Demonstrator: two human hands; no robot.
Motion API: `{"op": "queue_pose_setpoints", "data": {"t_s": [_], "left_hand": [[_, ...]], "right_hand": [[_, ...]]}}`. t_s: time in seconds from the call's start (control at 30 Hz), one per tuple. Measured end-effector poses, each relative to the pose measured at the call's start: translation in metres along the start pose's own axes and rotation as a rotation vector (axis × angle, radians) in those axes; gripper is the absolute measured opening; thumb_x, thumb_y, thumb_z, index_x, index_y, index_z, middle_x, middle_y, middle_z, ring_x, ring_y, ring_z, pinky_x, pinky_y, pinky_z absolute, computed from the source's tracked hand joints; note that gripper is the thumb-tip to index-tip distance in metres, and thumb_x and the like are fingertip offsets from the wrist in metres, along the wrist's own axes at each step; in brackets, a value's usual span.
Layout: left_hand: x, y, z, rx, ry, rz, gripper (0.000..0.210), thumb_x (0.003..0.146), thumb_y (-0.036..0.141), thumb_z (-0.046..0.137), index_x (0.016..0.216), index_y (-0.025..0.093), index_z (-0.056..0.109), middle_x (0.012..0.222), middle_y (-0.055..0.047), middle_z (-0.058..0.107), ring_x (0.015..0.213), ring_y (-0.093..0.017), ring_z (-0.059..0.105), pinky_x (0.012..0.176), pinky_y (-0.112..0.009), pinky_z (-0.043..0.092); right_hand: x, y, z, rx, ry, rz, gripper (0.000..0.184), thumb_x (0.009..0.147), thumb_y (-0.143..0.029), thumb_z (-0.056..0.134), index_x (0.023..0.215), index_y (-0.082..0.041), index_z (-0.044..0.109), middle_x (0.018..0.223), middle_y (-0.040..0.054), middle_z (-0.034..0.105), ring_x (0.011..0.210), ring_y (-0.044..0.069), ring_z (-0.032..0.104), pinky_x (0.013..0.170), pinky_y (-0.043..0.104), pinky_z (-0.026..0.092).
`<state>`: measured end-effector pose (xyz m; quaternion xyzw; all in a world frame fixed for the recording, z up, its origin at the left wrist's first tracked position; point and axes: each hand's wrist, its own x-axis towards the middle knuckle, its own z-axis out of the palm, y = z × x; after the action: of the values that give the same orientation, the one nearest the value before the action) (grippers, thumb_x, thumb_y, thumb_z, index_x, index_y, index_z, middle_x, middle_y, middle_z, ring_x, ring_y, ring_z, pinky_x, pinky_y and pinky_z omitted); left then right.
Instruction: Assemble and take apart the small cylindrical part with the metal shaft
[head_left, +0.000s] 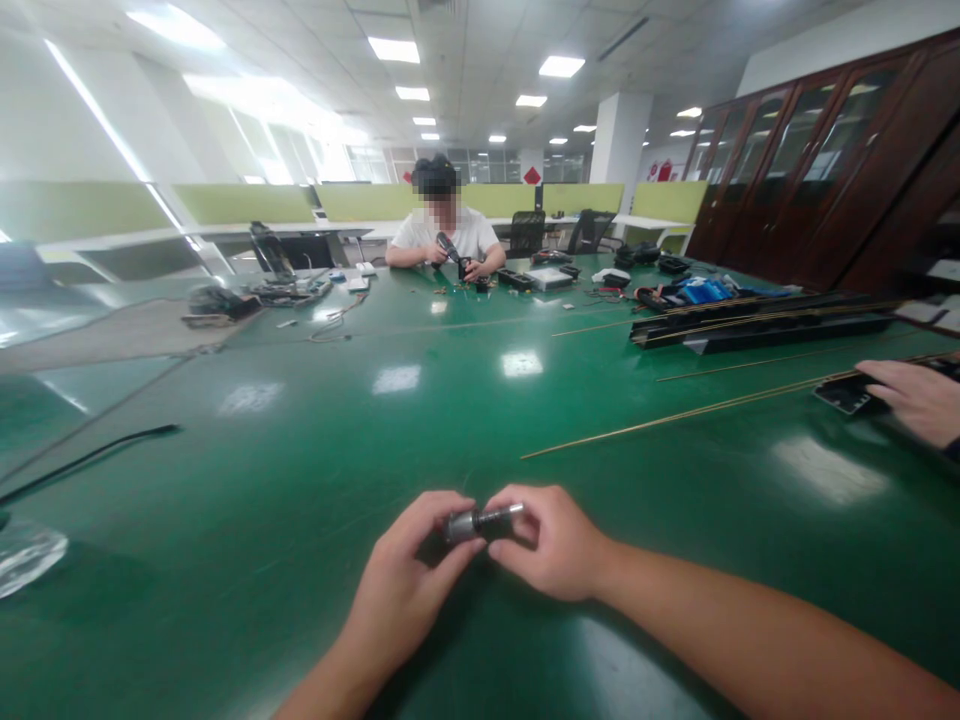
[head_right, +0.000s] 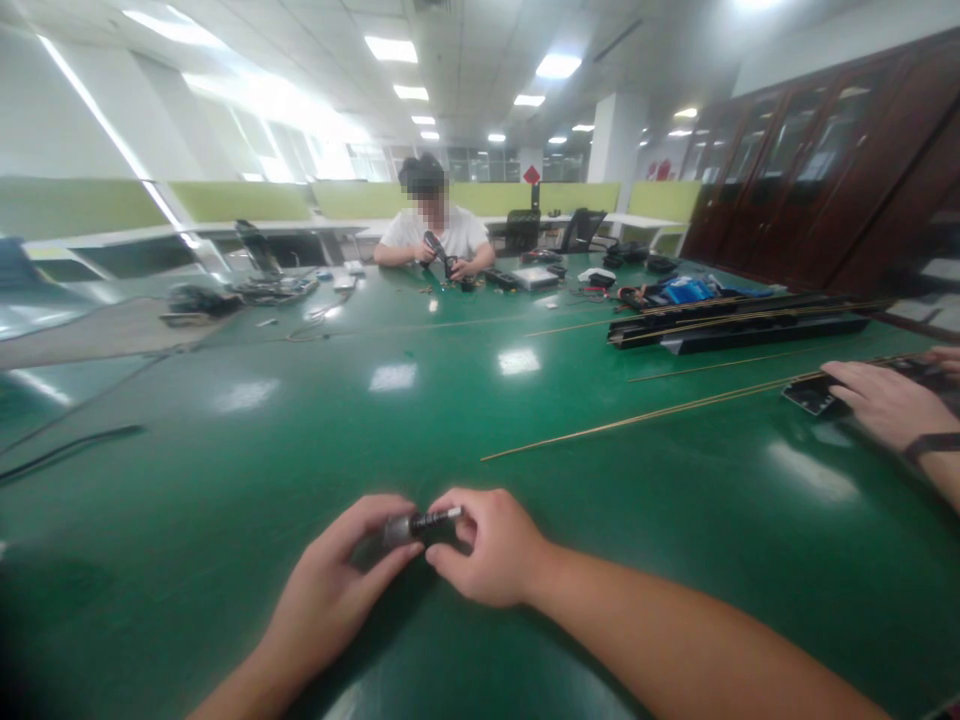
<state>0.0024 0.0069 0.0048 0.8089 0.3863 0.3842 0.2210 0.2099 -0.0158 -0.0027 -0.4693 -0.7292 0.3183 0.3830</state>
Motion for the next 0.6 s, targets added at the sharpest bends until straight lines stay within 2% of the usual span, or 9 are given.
{"op": "queue_pose_setpoints", "data": {"t_s": [0.2, 0.43, 0.6], "left_hand": [[0.0004, 0.0020, -0.0023, -0.022, -0.039, 0.055, 0.017, 0.087, 0.024, 0.067, 0.105, 0.026, 0.067, 0.102, -0.002, 0.068, 0.096, -0.017, 0.065, 0.086, -0.026, 0.052], [0.0015, 0.0021, -0.0009, -0.023, -0.061, 0.077, 0.019, 0.086, 0.025, 0.067, 0.105, 0.024, 0.070, 0.100, -0.006, 0.069, 0.095, -0.020, 0.065, 0.084, -0.029, 0.054], [-0.0002, 0.0013, -0.0018, -0.020, -0.067, 0.078, 0.021, 0.085, 0.025, 0.071, 0.106, 0.027, 0.070, 0.100, -0.003, 0.069, 0.093, -0.017, 0.065, 0.082, -0.026, 0.053]], "right_hand": [[-0.0008, 0.0044, 0.0015, 0.005, 0.009, -0.026, 0.015, 0.079, -0.029, 0.069, 0.089, -0.018, 0.068, 0.058, -0.0059, 0.048, 0.050, 0.009, 0.040, 0.049, 0.022, 0.030], [0.0029, 0.0034, 0.0008, 0.020, 0.025, -0.051, 0.011, 0.083, -0.027, 0.067, 0.080, -0.017, 0.071, 0.065, -0.0020, 0.061, 0.058, 0.011, 0.051, 0.055, 0.022, 0.036], [0.0041, 0.0049, 0.0006, 0.004, 0.034, -0.044, 0.011, 0.083, -0.026, 0.067, 0.079, -0.018, 0.073, 0.068, -0.0007, 0.064, 0.061, 0.013, 0.054, 0.058, 0.023, 0.038]]}}
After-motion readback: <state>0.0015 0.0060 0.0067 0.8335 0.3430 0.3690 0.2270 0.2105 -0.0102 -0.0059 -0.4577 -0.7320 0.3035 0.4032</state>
